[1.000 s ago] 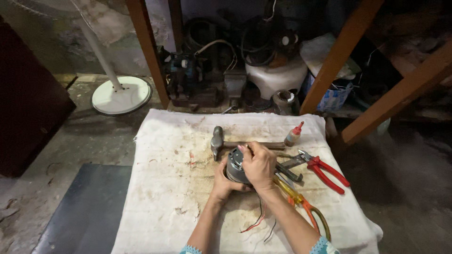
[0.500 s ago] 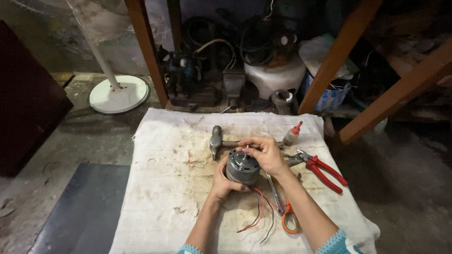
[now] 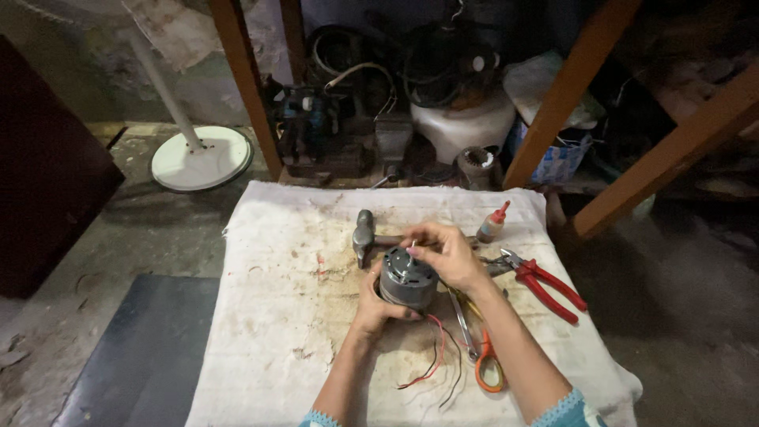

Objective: The person is repairing a small electric motor on a white cloth placed on the floor. They use a hammer to tap the motor casing and a screwdriver to adjust internal components while holding the motor with their other hand.

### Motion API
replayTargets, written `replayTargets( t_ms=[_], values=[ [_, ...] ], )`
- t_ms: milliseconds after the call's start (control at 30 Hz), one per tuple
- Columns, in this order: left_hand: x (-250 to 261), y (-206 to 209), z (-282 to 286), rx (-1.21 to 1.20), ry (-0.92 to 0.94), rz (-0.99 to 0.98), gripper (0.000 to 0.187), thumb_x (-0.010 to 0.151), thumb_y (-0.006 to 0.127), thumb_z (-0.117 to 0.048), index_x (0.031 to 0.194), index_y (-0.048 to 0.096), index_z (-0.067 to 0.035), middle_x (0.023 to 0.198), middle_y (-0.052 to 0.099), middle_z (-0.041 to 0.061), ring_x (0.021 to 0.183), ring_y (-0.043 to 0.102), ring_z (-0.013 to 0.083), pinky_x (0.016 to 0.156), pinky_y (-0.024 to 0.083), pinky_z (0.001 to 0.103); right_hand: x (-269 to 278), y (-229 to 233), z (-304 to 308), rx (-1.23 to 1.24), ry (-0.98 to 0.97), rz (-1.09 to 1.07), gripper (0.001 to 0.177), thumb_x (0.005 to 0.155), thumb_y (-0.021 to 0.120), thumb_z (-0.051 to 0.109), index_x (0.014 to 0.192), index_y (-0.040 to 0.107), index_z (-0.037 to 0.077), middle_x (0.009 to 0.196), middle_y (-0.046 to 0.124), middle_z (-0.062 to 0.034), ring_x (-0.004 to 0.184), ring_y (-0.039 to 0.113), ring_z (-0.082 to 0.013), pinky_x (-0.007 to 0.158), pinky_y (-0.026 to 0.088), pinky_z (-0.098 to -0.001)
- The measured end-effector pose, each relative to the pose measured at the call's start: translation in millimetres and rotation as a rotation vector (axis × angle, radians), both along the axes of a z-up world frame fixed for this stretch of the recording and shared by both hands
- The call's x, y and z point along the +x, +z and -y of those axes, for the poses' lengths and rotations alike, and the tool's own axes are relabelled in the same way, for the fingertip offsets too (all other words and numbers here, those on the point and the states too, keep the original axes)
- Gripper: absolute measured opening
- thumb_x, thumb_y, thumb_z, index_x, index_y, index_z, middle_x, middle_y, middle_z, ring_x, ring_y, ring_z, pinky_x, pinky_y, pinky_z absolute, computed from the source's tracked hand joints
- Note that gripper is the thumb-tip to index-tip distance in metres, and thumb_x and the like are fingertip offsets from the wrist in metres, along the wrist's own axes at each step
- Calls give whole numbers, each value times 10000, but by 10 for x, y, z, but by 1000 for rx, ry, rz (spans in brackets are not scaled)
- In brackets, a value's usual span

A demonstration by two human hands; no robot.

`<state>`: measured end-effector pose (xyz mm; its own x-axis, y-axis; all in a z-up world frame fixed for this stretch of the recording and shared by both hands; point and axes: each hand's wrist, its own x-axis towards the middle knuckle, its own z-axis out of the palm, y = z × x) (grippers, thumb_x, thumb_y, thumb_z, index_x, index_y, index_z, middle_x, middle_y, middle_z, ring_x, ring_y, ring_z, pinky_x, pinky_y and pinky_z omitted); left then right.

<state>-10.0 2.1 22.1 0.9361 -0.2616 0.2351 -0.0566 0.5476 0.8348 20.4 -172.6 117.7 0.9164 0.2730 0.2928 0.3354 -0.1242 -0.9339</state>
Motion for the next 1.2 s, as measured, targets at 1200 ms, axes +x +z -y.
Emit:
replayTargets(
  t_ms=[1200],
  values=[
    [132,-189,23,172,-76,24,1146,354,912,12,1425,512,-57,1211,672,61,1109,651,223,1006,546,380,-276,-89,-152,-169,-295,292,100,897,679,57,881,735,-23,739,766,-69,690,716,-78,651,555,-245]
  ],
)
